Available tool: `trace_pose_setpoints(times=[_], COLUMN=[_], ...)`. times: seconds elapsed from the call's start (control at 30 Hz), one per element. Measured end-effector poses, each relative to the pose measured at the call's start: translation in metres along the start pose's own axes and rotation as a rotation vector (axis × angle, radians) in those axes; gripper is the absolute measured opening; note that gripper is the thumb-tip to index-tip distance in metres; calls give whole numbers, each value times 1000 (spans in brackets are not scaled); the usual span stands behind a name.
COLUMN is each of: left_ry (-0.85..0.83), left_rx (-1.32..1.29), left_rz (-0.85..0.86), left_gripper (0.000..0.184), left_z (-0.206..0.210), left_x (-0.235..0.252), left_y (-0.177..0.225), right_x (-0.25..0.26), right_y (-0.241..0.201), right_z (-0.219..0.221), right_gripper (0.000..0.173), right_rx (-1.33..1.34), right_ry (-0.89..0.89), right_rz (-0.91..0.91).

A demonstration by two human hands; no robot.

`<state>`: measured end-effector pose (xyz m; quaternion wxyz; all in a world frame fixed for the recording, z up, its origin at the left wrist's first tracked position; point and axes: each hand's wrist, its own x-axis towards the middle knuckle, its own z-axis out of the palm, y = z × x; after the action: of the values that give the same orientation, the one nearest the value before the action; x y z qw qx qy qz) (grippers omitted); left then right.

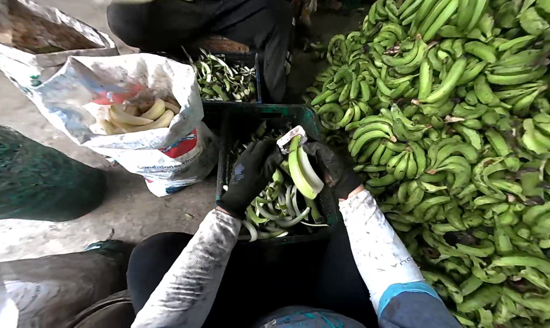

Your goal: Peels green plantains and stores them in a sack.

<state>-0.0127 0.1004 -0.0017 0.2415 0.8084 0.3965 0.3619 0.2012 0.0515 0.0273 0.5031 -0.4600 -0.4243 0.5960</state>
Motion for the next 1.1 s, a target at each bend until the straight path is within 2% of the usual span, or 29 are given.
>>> trace_pose_setpoints(times=[0.13, 0.23, 0.33, 0.4, 0.47, 0.57, 0.63, 0.8, 0.9, 1.0, 1.1], left_ry=[-112, -121, -85, -62, -5, 45, 5, -106, -129, -135, -89], left_rx=[-104, -93, -10, 114, 225, 286, 239, -104, -280, -333, -200], left_rz=[-165, -191, -3, 181, 334, 411, 328, -112, -332, -389, -450], left_gripper=[49, 56, 54, 55, 56, 49, 46, 40, 47, 45, 46], left_z=[-10, -14, -3, 9, 17, 23, 26, 19, 8, 1, 0], left_x=[9, 3, -6, -11, -15, -19, -19, -16, -18, -20, -14], left_y=[-19, -15, -6, -3, 2, 9, 8, -2, 0, 2, -2], right_x=[1, 1, 8, 7, 11, 10, 5, -1, -3, 1, -2], right_y=[-1, 12, 29, 43, 56, 59, 51, 28, 21, 27, 34], right_z=[4, 1, -5, -14, -25, -28, -20, 14, 18, 15, 7], right_gripper=[36, 34, 40, 37, 38, 41, 41, 33, 26, 28, 29], right_rx=[-200, 150, 517, 645, 779, 759, 658, 266, 9, 32, 57], right_ry=[-157, -113, 32, 24, -31, 11, 72, 140, 119, 87, 89], right_rz=[151, 177, 76, -92, -168, -170, -81, 61, 150, 163, 170])
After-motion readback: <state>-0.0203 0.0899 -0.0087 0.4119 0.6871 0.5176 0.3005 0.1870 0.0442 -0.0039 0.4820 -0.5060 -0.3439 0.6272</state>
